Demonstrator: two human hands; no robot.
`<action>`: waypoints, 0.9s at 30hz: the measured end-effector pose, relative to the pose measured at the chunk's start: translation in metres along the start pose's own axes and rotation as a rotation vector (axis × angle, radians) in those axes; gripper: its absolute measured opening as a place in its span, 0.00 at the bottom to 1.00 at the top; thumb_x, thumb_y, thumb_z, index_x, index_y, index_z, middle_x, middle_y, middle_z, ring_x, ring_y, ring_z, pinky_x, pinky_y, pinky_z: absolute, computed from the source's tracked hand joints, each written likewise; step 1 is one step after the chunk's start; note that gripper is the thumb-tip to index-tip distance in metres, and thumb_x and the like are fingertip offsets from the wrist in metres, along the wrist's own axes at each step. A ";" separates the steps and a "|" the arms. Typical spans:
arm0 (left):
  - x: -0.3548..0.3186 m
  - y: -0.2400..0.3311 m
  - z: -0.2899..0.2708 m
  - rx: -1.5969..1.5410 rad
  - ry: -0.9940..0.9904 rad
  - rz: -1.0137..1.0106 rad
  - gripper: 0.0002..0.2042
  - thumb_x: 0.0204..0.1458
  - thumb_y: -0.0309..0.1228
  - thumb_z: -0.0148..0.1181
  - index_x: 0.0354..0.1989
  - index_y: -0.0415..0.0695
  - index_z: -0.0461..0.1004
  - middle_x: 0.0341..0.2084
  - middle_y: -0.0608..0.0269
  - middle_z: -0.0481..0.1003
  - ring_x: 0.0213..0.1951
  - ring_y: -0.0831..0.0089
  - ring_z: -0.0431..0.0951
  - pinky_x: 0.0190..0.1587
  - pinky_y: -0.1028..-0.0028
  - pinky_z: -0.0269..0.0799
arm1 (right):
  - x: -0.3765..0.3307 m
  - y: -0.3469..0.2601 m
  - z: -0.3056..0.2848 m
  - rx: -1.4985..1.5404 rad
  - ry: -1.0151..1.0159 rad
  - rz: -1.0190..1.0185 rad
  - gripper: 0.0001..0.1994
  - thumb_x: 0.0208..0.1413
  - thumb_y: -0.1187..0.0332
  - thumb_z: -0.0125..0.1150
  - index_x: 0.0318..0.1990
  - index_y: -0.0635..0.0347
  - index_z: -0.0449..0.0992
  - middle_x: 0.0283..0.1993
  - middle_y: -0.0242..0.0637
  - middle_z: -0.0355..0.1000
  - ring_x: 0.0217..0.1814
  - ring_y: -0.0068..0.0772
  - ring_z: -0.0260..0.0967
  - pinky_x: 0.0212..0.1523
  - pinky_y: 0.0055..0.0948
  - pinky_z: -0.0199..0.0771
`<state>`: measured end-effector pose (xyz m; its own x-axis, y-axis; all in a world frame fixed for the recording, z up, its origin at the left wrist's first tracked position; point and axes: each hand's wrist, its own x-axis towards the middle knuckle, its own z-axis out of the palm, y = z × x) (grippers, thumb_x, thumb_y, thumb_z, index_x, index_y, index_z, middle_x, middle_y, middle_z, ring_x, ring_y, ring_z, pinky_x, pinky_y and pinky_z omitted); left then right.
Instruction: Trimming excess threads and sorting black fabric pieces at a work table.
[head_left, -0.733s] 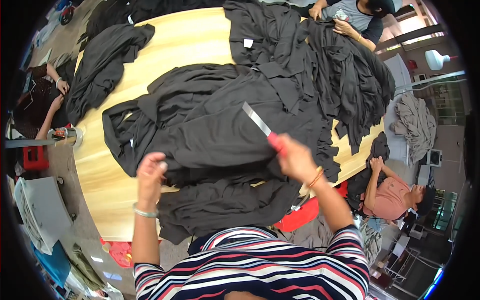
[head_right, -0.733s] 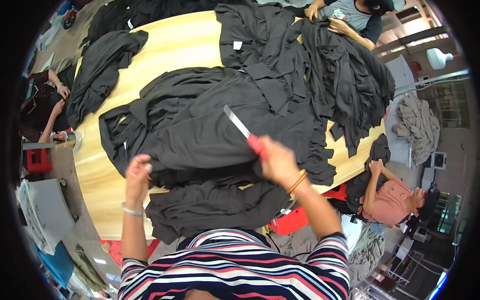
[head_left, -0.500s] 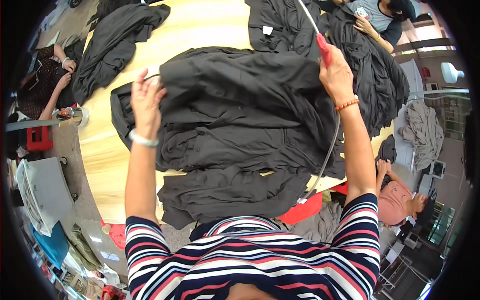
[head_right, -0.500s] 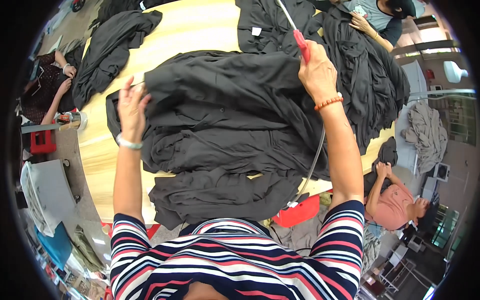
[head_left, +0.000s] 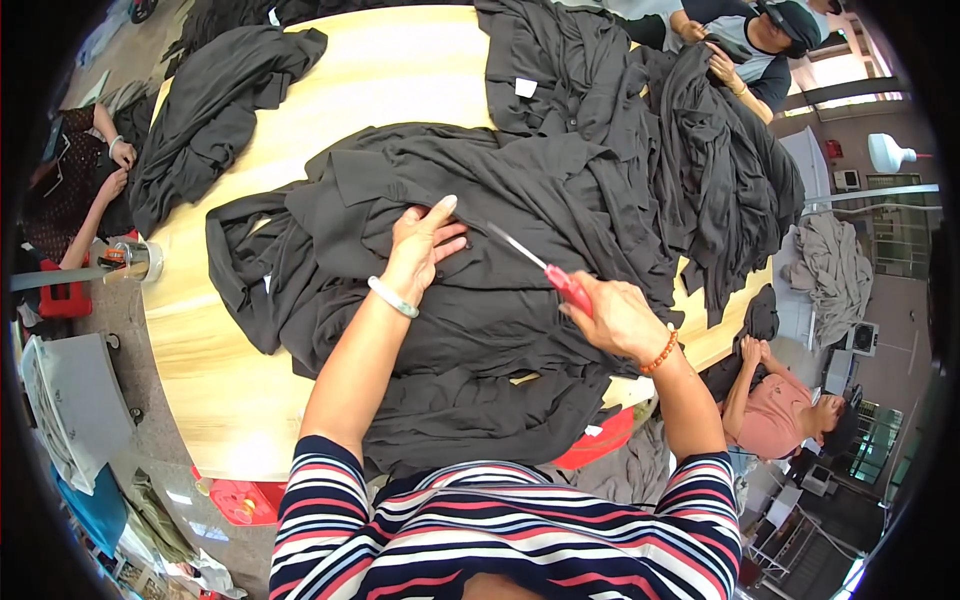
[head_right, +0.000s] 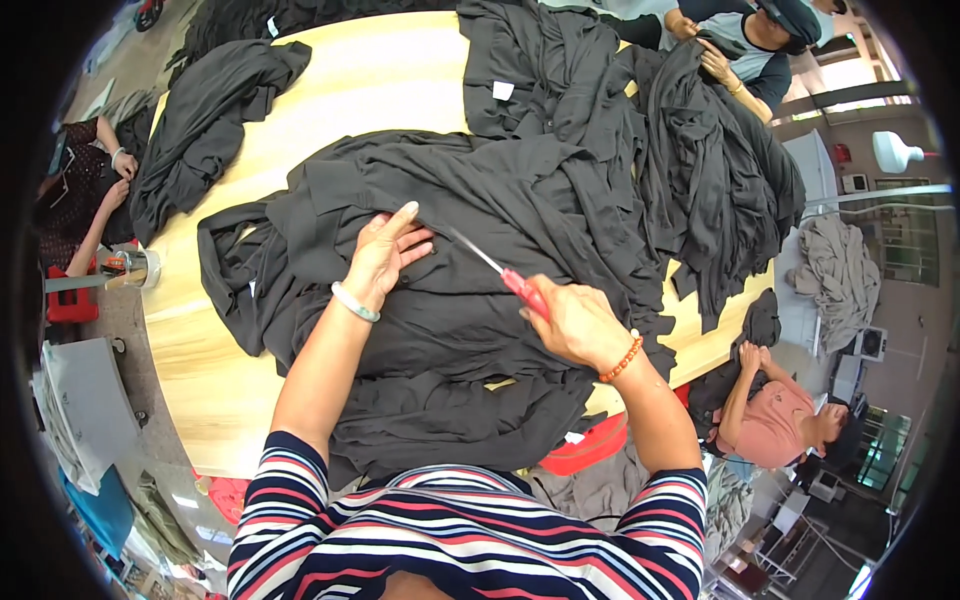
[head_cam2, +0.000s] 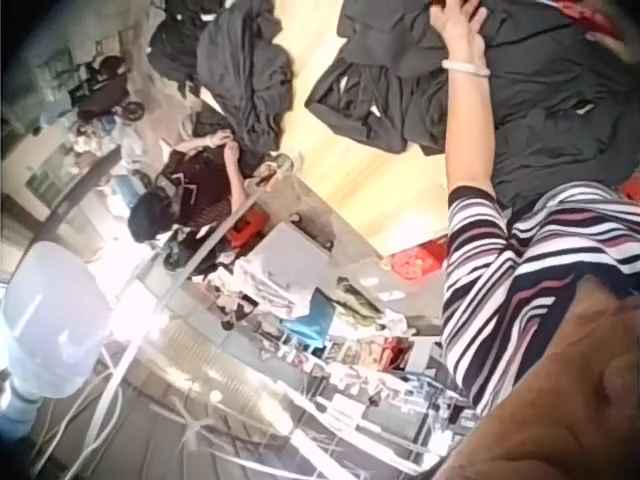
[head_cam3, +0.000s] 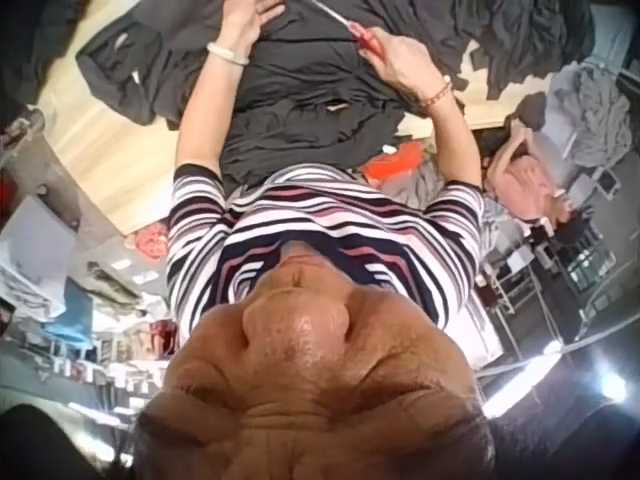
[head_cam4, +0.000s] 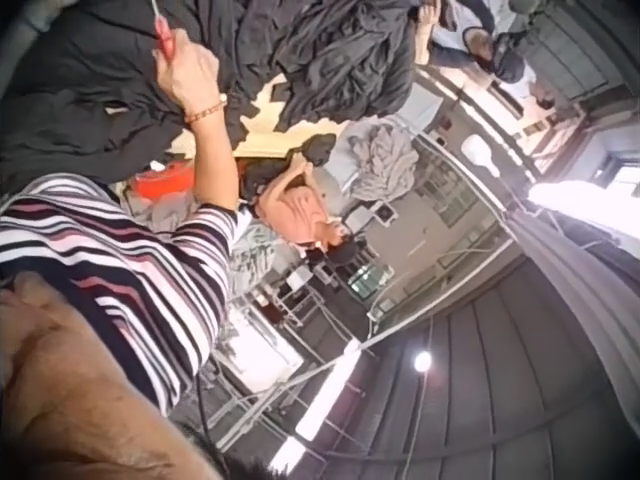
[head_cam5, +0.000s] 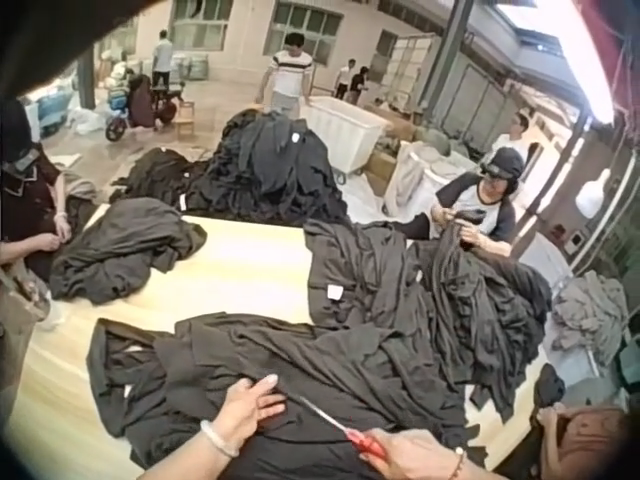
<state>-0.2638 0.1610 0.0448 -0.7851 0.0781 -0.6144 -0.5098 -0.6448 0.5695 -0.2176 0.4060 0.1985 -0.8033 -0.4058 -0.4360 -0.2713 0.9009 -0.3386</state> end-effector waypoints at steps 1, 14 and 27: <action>0.007 -0.006 -0.002 0.035 0.036 0.009 0.11 0.52 0.32 0.66 0.37 0.42 0.70 0.35 0.59 0.76 0.37 0.65 0.80 0.37 0.69 0.79 | -0.001 0.000 -0.003 -0.032 -0.039 -0.004 0.13 0.55 0.63 0.60 0.43 0.59 0.69 0.25 0.51 0.72 0.33 0.58 0.72 0.37 0.49 0.70; 0.027 -0.027 -0.030 -0.001 -0.065 0.026 0.08 0.58 0.29 0.56 0.39 0.37 0.70 0.33 0.52 0.77 0.34 0.65 0.81 0.35 0.71 0.80 | 0.078 -0.031 -0.004 -0.078 -0.094 -0.169 0.15 0.53 0.59 0.60 0.39 0.62 0.73 0.32 0.51 0.75 0.41 0.55 0.73 0.42 0.47 0.71; -0.011 -0.007 -0.026 0.829 -0.249 0.029 0.17 0.45 0.39 0.71 0.31 0.38 0.74 0.19 0.73 0.70 0.20 0.83 0.64 0.24 0.80 0.61 | -0.043 0.002 0.005 0.029 -0.083 0.044 0.15 0.55 0.63 0.60 0.46 0.61 0.69 0.27 0.53 0.72 0.35 0.60 0.71 0.38 0.49 0.70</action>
<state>-0.2426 0.1449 0.0331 -0.8064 0.2970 -0.5113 -0.5045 0.1056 0.8569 -0.1809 0.4242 0.2128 -0.7672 -0.3787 -0.5177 -0.2206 0.9137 -0.3414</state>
